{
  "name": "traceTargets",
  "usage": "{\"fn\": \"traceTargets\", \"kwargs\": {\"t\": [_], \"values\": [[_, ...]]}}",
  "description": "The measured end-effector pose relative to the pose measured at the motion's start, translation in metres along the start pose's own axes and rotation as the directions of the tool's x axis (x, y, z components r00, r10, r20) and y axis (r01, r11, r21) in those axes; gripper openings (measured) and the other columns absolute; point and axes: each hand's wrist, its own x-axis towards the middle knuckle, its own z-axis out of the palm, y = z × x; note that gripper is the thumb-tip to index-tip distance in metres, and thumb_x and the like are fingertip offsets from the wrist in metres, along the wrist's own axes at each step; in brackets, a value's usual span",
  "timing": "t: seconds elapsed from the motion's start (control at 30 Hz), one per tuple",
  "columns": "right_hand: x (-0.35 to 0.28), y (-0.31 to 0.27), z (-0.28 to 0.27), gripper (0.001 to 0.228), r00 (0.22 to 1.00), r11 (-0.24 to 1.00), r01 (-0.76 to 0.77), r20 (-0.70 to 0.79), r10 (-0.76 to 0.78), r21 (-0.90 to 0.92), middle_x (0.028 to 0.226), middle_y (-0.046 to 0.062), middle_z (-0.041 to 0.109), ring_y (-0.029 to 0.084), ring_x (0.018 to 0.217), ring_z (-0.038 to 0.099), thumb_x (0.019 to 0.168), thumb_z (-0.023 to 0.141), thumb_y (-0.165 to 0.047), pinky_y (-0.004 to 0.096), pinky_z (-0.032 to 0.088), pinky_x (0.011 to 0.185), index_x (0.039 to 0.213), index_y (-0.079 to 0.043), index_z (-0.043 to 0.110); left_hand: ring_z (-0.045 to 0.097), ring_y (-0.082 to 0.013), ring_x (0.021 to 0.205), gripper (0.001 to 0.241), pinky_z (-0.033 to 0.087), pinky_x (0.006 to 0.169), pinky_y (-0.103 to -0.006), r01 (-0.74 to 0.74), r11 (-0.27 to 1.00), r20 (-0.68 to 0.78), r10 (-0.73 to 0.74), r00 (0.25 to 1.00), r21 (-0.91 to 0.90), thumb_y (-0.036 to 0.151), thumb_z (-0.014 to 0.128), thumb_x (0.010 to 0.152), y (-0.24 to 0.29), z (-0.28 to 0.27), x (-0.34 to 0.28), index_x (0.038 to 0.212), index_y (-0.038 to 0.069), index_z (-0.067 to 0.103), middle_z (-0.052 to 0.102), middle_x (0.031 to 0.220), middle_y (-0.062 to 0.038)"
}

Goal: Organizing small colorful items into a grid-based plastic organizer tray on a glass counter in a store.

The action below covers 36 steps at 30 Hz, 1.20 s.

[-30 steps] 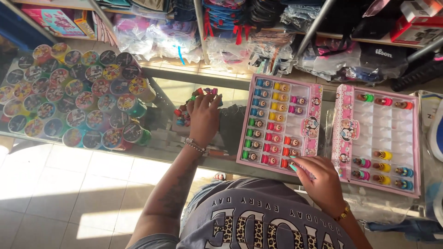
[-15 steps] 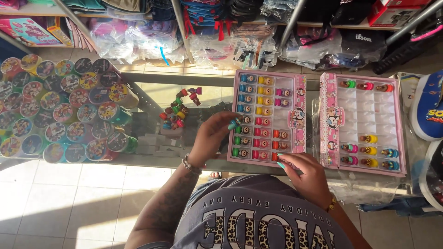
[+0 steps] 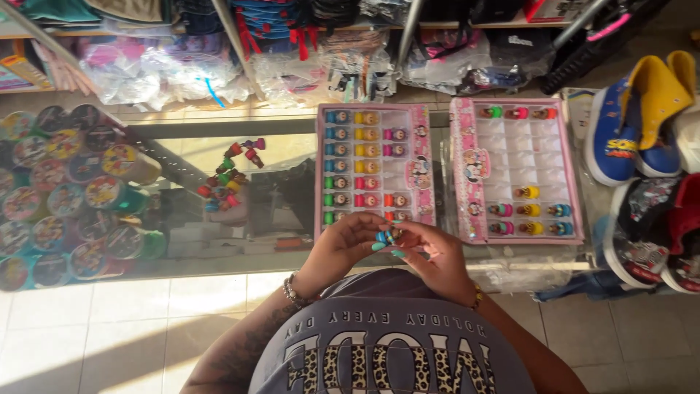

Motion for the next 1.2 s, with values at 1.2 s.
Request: {"fn": "traceTargets", "kwargs": {"t": [1.2], "values": [[0.01,0.084,-0.319,0.015,0.965,0.5,0.172,0.042,-0.26,-0.849,0.106,0.012,0.077,0.032,0.097,0.073,0.089,0.076,0.004,0.037,0.06,0.087,0.096,-0.007,0.083,0.047,-0.0357,0.142,0.067,0.037,0.114,-0.0588,-0.695,-0.056,0.697,0.04,0.715,0.717,0.033,0.075,0.088,-0.108,0.094,0.118,0.146,0.007,0.053,0.055,0.148,-0.016]]}}
